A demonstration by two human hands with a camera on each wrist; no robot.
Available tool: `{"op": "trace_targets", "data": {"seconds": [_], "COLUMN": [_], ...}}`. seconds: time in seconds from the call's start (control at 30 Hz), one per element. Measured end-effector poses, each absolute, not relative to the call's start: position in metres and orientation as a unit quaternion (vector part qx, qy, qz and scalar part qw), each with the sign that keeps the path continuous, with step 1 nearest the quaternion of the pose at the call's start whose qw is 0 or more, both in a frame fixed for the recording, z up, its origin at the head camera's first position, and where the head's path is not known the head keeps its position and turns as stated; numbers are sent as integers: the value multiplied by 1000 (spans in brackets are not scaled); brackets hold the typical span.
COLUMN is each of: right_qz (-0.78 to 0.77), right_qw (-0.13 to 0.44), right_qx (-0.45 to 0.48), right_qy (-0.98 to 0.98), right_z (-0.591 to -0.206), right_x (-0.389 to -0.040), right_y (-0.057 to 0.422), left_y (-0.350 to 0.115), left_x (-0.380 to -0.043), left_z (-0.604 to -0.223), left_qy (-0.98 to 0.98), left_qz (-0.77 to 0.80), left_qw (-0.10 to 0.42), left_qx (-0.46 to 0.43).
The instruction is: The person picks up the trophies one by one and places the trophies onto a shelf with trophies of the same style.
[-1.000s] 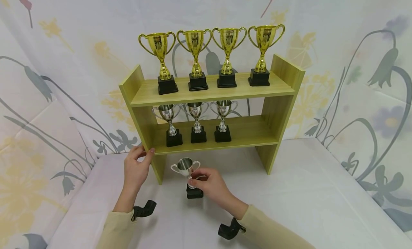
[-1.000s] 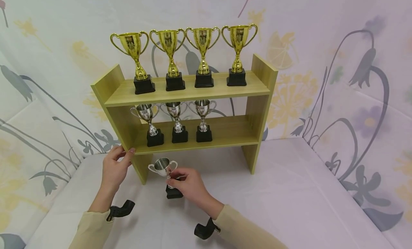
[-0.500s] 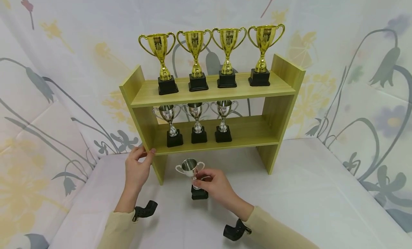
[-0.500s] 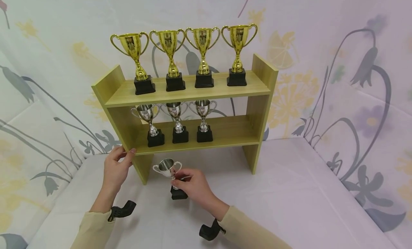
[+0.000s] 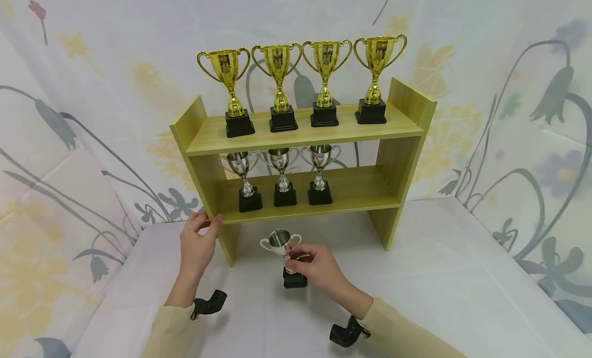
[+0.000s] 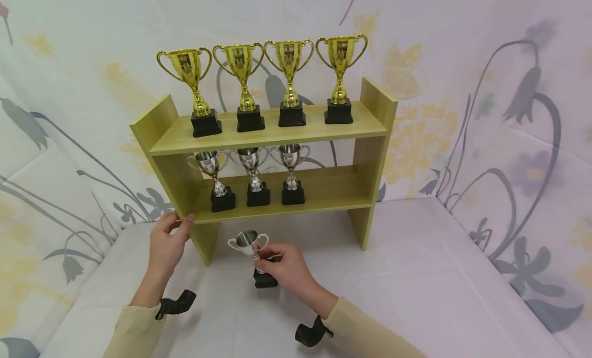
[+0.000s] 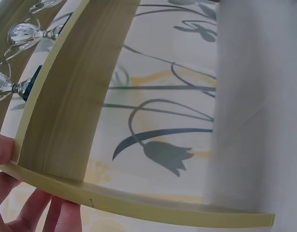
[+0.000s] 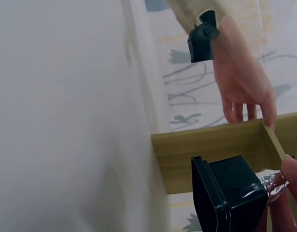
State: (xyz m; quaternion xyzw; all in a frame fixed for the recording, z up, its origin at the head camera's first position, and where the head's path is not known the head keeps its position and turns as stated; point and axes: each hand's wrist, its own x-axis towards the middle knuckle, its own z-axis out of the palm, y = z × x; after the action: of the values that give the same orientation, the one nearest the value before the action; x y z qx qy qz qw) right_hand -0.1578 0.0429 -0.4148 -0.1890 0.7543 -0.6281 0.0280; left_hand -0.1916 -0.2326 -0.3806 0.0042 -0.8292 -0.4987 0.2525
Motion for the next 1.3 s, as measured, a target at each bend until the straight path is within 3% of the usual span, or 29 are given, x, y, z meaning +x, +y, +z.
{"op": "trace_targets", "data": {"seconds": [0.83,1.3], "right_qz": [-621,-621], "right_qw": [31,-4], "right_qx": [-161,-156], "right_qy": [766,768], "right_z": [-413,-407], "right_x": [-159,-165], "right_y": [73,99], "left_y": [-235,-235], "left_x": [-192,-191], "left_z": [-383,-381], "left_qy": [-829,-832], "left_qz": [-501,-492], "left_qw": [247,256], "left_qx": [0,-7]}}
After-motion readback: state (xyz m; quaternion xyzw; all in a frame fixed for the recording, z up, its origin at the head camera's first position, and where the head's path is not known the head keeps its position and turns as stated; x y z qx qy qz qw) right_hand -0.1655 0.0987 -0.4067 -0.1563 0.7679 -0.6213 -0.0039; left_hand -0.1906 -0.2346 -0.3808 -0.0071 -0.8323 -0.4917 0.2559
